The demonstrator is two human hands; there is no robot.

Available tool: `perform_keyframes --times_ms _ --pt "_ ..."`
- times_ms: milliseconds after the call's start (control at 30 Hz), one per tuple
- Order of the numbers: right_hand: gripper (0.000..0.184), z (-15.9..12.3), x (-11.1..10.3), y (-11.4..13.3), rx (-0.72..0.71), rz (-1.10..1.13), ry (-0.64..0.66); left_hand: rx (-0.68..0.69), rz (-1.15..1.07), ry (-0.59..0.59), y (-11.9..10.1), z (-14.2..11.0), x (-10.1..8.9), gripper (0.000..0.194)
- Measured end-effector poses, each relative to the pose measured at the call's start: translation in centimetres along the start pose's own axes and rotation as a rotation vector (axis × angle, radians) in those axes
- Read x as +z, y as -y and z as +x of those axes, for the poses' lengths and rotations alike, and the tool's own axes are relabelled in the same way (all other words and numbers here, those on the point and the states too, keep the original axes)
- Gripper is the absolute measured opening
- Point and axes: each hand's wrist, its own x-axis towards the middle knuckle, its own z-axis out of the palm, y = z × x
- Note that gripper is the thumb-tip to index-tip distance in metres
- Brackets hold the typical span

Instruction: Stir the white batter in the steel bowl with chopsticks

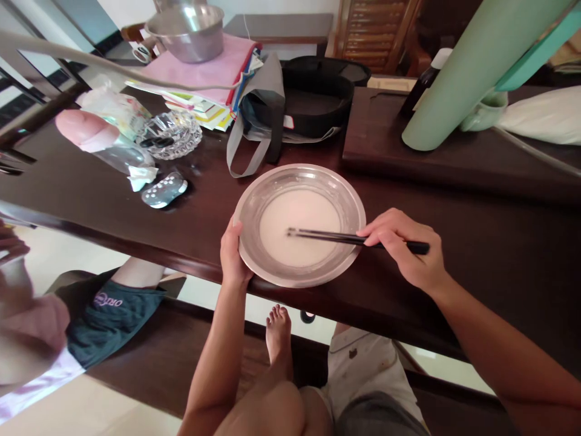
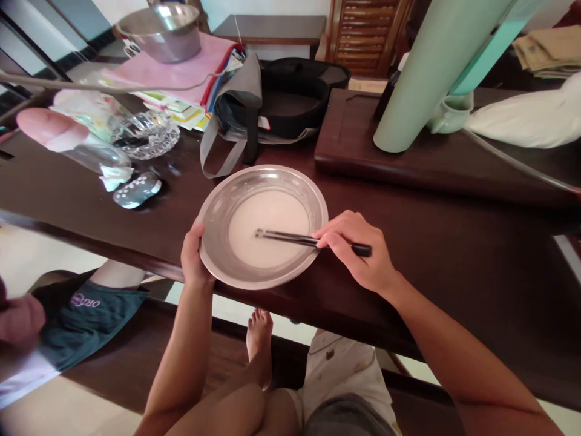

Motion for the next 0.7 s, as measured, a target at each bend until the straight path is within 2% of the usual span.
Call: perform_keyframes --times_ms 67,133,167,233,300,333,367,467,500,533,633,700 --pt "0.026 0.04 -0.03 -0.14 0.002 -0.019 -0.099 0.006 -0.001 0.005 0.03 0.01 0.01 0.042" --pt "0.033 0.05 -0.07 -0.24 0.003 0.058 -0.247 0.0 -0.005 0.001 0.05 0.02 0.02 0.042" --pt "0.036 0.05 -0.07 -0.24 0.006 0.101 -0.271 -0.003 -0.007 -0.003 0.04 0.01 0.02 0.042" --pt "0.037 0.04 -0.02 -0.11 0.008 0.123 -0.172 -0.004 -0.008 -0.008 0.01 0.0 0.05 0.04" --pt "0.03 0.06 0.02 0.04 0.009 0.046 -0.028 0.004 -0.007 -0.013 -0.04 -0.02 0.07 0.039" --pt "0.028 0.07 0.01 0.07 0.008 0.007 -0.009 0.007 -0.007 -0.015 -0.05 -0.03 0.08 0.039" --pt "0.027 0.08 -0.02 0.04 0.005 -0.012 -0.044 0.008 -0.008 -0.016 -0.06 -0.03 0.09 0.039" --pt "0.035 0.07 -0.12 -0.19 0.004 0.073 -0.258 -0.005 -0.008 -0.009 -0.04 -0.01 0.07 0.04" --pt "0.038 0.06 -0.12 -0.23 0.001 0.114 -0.277 -0.009 -0.005 -0.007 -0.03 0.0 0.06 0.041" --pt "0.039 0.04 -0.09 -0.22 -0.001 0.136 -0.244 -0.011 0.001 -0.006 -0.02 0.01 0.04 0.041" --pt "0.03 0.01 0.02 -0.07 -0.012 0.061 -0.038 0.003 0.014 -0.01 0.0 0.03 0.03 0.041" --pt "0.025 0.0 0.0 -0.06 -0.01 -0.005 -0.058 0.006 0.01 -0.014 0.0 0.01 0.05 0.042"
